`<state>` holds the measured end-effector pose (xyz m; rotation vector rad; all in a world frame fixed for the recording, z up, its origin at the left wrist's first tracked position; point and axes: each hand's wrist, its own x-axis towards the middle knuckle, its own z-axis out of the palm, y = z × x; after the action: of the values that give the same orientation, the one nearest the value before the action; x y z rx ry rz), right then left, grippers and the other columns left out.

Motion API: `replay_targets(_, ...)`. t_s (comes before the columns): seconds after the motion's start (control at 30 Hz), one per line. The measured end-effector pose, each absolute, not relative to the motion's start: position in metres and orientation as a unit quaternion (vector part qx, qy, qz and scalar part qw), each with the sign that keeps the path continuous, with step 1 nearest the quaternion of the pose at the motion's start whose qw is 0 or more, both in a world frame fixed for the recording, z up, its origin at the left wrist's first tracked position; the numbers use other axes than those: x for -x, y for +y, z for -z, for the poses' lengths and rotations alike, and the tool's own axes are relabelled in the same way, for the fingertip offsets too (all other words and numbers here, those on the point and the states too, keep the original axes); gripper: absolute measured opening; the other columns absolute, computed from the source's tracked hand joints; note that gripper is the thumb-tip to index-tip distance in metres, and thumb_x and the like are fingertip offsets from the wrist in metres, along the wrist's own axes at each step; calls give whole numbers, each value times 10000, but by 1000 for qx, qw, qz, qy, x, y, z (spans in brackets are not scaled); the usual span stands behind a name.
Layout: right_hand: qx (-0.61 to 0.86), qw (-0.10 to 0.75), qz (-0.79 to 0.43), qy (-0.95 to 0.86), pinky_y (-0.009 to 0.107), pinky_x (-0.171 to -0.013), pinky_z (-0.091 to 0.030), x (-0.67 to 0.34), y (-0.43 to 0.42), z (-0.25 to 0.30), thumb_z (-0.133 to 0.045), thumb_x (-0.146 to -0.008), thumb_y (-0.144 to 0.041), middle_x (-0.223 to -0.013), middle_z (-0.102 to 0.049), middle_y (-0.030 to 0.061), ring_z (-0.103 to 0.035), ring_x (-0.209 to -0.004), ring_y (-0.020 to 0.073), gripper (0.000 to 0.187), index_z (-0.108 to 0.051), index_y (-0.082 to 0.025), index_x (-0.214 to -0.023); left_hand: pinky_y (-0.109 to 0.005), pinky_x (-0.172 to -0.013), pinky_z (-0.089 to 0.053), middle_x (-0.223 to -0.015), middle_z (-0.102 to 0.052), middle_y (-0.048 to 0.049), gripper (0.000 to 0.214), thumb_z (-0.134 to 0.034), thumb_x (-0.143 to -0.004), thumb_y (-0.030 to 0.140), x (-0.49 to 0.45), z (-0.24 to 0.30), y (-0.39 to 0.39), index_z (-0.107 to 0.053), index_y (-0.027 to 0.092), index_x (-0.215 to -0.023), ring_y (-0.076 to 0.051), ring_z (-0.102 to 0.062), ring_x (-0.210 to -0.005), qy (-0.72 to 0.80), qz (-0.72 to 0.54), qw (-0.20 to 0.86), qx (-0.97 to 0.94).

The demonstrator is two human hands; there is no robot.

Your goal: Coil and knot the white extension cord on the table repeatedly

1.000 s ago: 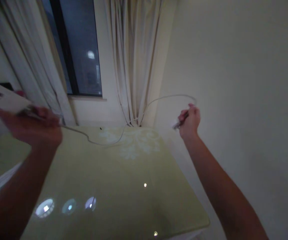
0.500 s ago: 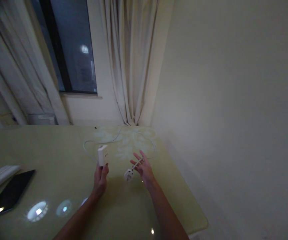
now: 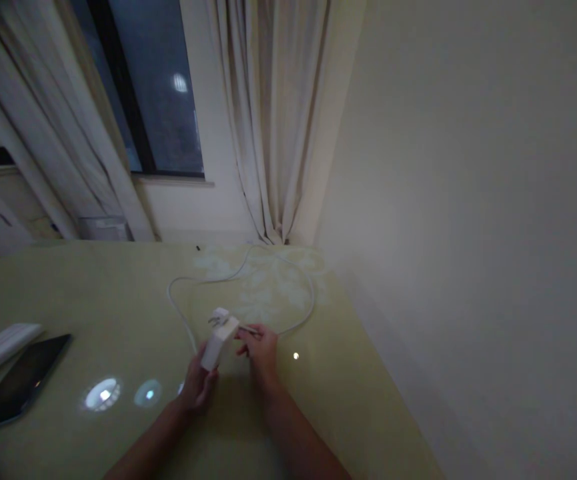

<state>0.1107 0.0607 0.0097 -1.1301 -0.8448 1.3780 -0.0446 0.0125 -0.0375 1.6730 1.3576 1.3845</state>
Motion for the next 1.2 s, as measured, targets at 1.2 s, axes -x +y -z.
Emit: replay_targets(1.2, 425, 621, -419, -509, 417, -979, -537, -97, 7, 16, -810, -778, -485, -1152, -739, 127, -682, -1080, 292, 482, -731, -186, -1147, -328, -723, -457, -840, -745, -101, 527, -345, -995, 611, 27, -12, 11, -679, 213, -906, -257, -708, -809, 653, -412, 262, -579)
